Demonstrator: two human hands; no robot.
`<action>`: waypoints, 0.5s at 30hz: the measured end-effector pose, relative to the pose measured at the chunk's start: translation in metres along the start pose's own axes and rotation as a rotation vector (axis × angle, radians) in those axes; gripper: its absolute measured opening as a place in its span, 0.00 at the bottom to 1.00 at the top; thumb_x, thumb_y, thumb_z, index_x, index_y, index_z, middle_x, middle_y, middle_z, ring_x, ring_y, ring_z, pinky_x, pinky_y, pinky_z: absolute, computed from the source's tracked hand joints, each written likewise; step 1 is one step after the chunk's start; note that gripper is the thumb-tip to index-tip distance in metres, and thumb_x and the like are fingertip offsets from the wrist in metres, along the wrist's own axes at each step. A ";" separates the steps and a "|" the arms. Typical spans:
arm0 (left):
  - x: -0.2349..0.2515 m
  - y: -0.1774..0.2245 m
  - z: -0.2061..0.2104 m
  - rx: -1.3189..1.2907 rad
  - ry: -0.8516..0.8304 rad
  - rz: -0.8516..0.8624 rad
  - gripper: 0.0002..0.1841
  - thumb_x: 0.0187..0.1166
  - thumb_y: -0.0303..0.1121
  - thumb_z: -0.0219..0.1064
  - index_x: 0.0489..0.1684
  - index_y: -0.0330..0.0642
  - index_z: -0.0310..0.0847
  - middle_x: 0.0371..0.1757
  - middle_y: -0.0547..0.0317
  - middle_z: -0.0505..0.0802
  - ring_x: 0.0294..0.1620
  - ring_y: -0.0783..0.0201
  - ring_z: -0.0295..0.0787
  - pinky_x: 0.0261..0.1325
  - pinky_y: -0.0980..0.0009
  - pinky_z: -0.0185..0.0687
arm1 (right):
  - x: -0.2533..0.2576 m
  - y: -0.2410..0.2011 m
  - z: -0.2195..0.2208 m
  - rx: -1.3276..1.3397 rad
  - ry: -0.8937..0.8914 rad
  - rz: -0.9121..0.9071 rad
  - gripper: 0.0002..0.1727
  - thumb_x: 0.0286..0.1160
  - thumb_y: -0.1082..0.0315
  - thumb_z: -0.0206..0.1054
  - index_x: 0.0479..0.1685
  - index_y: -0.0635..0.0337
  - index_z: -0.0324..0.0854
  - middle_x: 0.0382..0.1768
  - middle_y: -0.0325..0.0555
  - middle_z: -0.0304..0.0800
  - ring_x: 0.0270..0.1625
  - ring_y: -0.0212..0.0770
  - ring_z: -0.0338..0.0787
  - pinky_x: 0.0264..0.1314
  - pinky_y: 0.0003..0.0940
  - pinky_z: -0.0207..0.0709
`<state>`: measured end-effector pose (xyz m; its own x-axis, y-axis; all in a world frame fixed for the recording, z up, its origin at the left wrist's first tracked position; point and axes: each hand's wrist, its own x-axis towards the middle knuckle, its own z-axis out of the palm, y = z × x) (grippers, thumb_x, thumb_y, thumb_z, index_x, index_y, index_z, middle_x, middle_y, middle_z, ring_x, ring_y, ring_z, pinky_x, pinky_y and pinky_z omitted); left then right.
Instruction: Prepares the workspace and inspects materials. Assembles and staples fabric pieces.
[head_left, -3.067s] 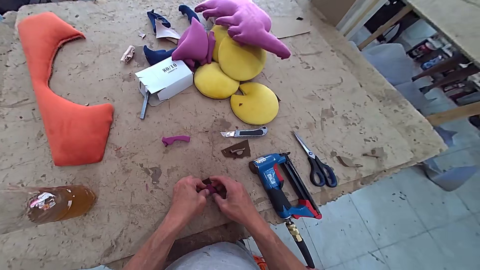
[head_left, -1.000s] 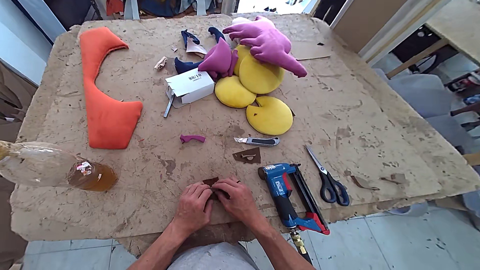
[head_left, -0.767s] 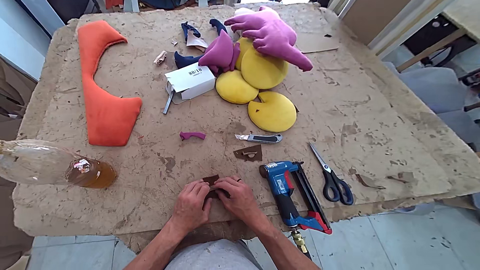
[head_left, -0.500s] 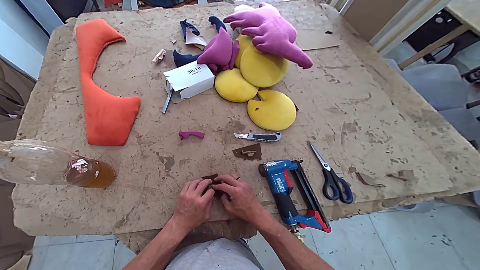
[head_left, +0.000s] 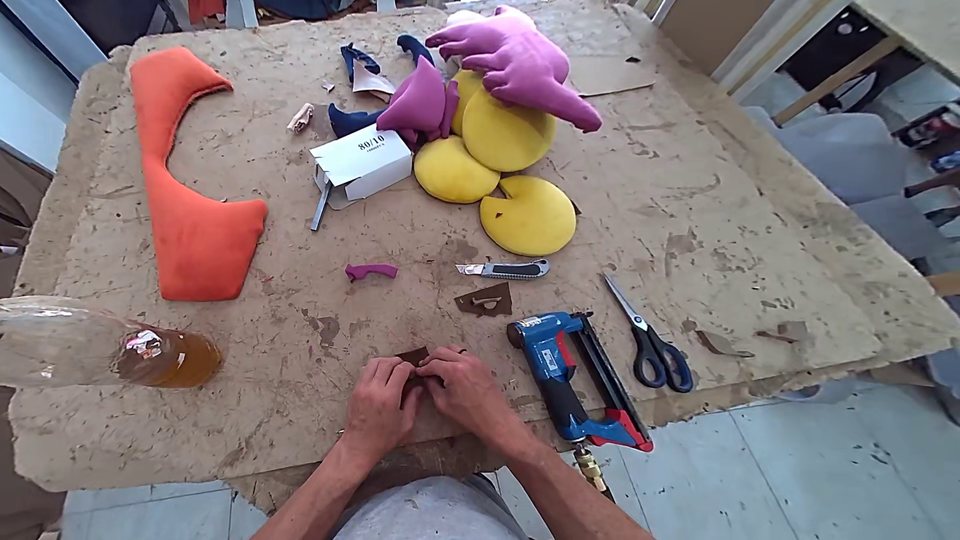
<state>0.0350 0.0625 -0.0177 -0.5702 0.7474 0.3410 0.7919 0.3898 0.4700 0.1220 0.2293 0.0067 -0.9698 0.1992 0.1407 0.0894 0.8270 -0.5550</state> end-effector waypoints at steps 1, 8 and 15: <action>0.002 0.000 -0.001 -0.010 -0.009 -0.028 0.12 0.76 0.43 0.71 0.48 0.48 0.93 0.50 0.59 0.93 0.58 0.58 0.89 0.62 0.61 0.87 | 0.003 -0.003 -0.002 0.002 -0.020 0.031 0.07 0.66 0.70 0.73 0.35 0.49 0.96 0.42 0.34 0.95 0.51 0.38 0.92 0.54 0.39 0.87; 0.031 0.007 -0.021 -0.155 -0.221 -0.278 0.05 0.75 0.38 0.75 0.37 0.51 0.96 0.39 0.65 0.94 0.47 0.62 0.90 0.52 0.61 0.88 | 0.021 -0.017 -0.021 0.103 -0.215 0.305 0.11 0.64 0.71 0.78 0.45 0.53 0.88 0.38 0.39 0.94 0.44 0.42 0.93 0.52 0.48 0.87; 0.025 0.011 -0.009 -0.108 -0.111 -0.373 0.06 0.72 0.44 0.74 0.32 0.58 0.96 0.41 0.67 0.91 0.49 0.60 0.86 0.51 0.56 0.82 | 0.033 0.006 -0.036 0.159 -0.121 0.260 0.08 0.75 0.67 0.72 0.49 0.50 0.91 0.42 0.36 0.94 0.42 0.36 0.93 0.47 0.43 0.90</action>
<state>0.0273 0.0811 0.0033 -0.7826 0.6210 0.0439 0.5044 0.5911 0.6295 0.0985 0.2600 0.0375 -0.9399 0.3211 -0.1158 0.3103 0.6621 -0.6821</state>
